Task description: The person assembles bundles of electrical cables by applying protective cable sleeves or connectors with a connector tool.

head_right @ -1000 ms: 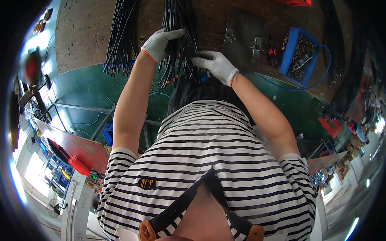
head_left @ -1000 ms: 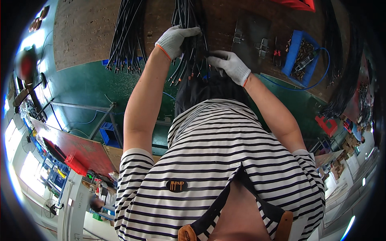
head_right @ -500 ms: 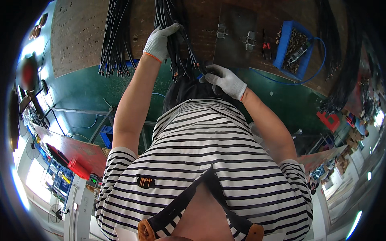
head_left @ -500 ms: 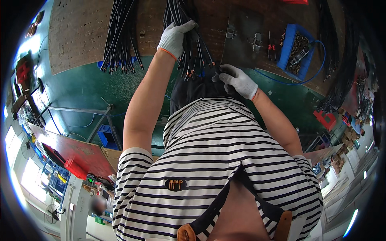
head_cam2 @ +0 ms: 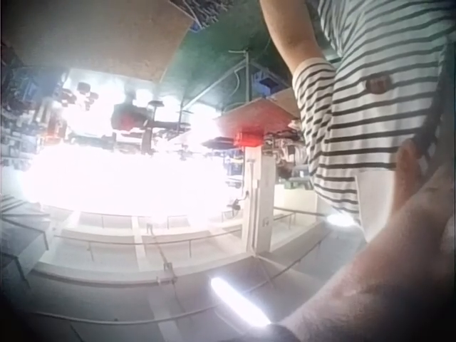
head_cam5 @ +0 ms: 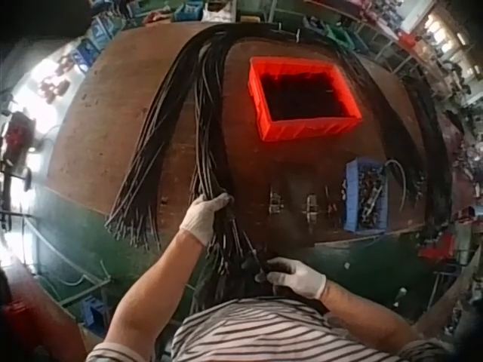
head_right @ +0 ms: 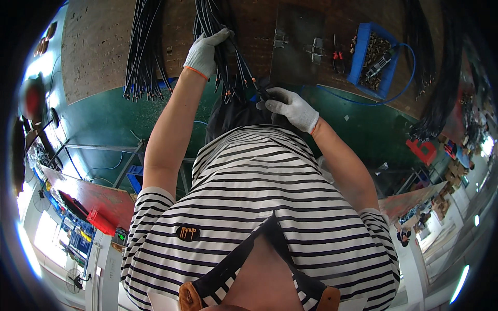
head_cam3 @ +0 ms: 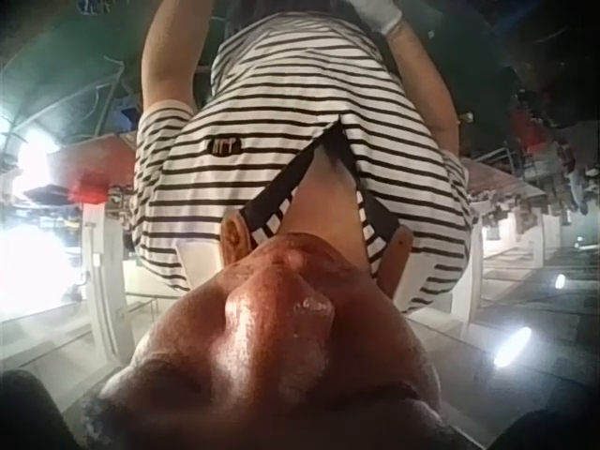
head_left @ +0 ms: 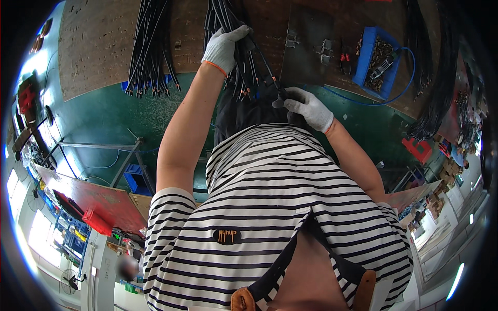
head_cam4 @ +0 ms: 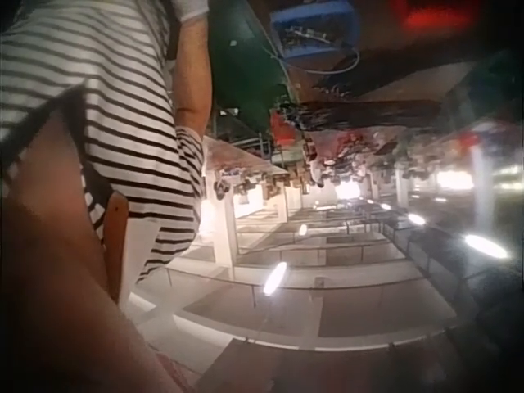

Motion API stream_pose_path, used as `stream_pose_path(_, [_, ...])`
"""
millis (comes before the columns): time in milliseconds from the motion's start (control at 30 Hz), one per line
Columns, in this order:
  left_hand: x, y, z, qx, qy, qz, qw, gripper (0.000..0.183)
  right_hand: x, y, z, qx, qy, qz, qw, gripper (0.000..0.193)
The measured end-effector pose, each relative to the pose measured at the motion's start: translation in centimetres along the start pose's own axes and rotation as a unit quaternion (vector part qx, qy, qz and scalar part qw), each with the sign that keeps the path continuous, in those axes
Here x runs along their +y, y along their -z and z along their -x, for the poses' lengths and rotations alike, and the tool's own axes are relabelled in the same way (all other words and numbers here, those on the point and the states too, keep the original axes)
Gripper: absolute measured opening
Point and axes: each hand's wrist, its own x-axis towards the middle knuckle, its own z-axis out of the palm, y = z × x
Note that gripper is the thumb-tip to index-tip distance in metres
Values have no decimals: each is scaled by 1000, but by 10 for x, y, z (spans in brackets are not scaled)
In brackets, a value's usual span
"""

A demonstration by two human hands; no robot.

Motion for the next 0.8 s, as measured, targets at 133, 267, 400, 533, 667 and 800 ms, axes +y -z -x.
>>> stream_pose_path(133, [-2,1,-1,6,-1,-11,1000,39,-3,-1,0,31,-49,2,998,50])
stream_pose_path(267, [-1,4,-4,-19,-1,0,1000,38,4,-7,-10,76,-103,-9,992,35])
stream_pose_path(400, [3,1,1,1,-10,-9,1000,32,8,-21,-17,55,-116,-81,988,40])
stream_pose_path(533, [8,1,7,0,-19,-9,1000,24,-6,-26,-26,78,-146,-186,968,33])
stream_pose_path(667, [10,7,4,-7,-18,-36,999,25,-16,-32,-63,95,-84,-98,987,36])
stream_pose_path(800, [18,20,9,-2,-12,-192,981,28,-36,-46,-121,131,-44,19,990,43])
